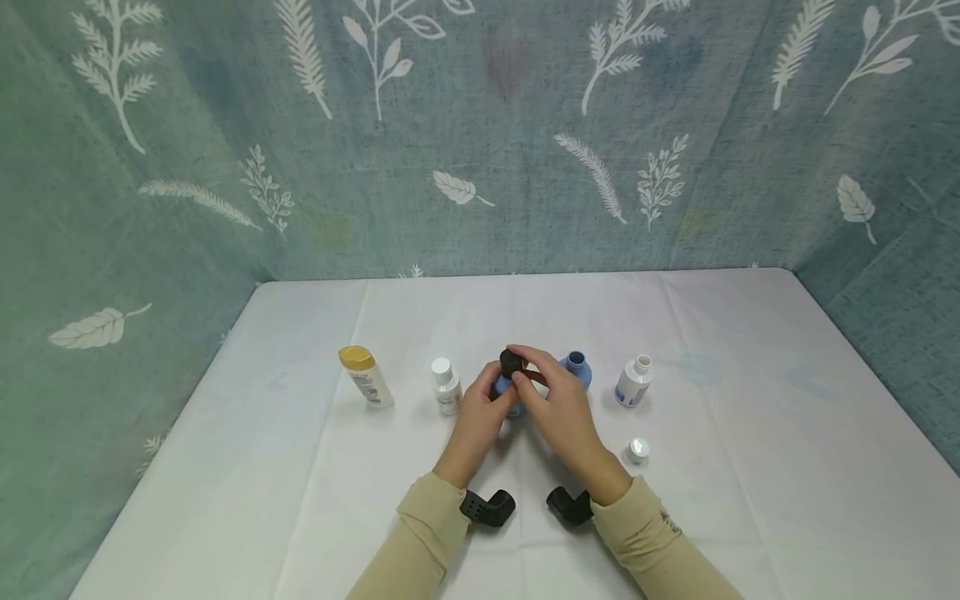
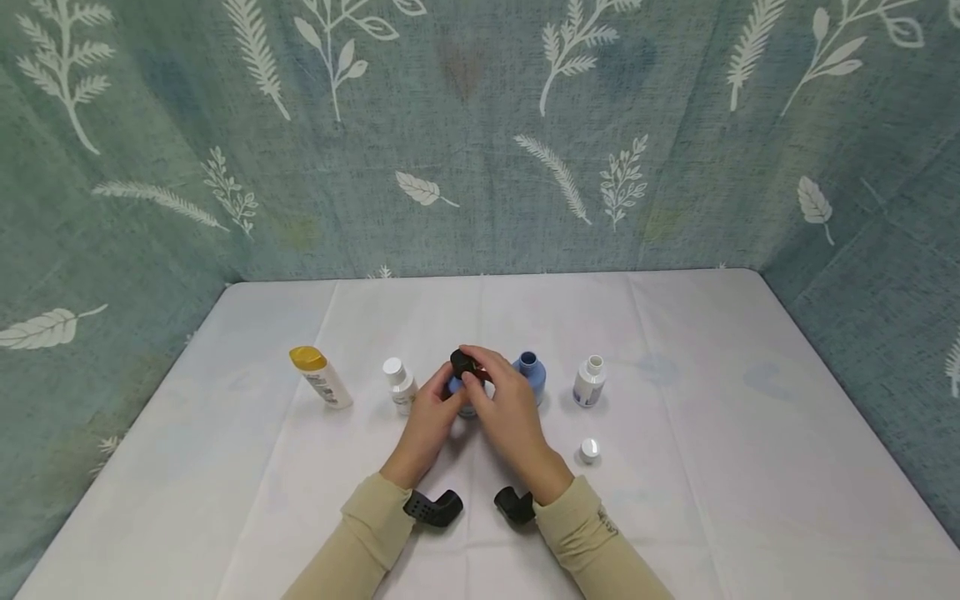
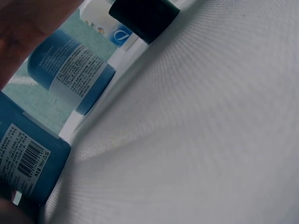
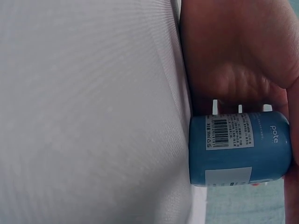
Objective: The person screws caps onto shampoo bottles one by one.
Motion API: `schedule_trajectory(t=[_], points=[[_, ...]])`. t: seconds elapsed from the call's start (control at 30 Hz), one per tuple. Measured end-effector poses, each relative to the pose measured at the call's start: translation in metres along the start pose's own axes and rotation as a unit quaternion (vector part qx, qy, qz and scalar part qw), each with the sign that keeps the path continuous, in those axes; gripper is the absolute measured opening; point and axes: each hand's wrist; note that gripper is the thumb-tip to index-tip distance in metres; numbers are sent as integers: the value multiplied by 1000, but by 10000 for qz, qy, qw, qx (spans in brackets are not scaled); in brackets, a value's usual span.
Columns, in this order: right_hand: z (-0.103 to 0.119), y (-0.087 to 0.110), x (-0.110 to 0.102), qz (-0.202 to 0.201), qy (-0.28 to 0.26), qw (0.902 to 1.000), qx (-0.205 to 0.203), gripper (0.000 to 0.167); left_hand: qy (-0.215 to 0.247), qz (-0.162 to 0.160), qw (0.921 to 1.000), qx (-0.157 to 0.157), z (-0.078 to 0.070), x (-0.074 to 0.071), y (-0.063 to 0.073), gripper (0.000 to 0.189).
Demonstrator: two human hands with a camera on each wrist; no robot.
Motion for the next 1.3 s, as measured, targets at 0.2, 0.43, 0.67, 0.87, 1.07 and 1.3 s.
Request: schedule_trajectory(t=[0.2, 0.43, 0.67, 0.87, 1.07, 1.3], points=[[-1, 0, 0, -29, -83, 10000, -24, 32, -145, 29, 9999, 5, -1, 1, 0, 30], [-1, -2, 1, -134, 6, 9999, -105, 32, -102, 110, 9998, 103, -3, 0, 0, 29], [-1, 1, -2, -8, -52, 10000, -36, 29, -60, 99, 9999, -82, -4, 2, 3, 30], [0, 2, -2, 163, -224, 9996, 5, 33, 62, 147, 9998, -104, -24, 4, 11, 32], [0, 2, -3, 207, -305, 9993, -34, 35, -39, 125, 9999, -10, -27, 4, 12, 30], [-1, 1, -3, 193, -391, 9990, -29, 29, -111, 120, 9998, 128, -3, 0, 3, 30]])
Point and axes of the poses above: each hand's wrist, its own y-axis away from the middle knuckle, its own x-axis out of the palm, z = x × y, and after that the axes turned 13 degrees about y, right-handed
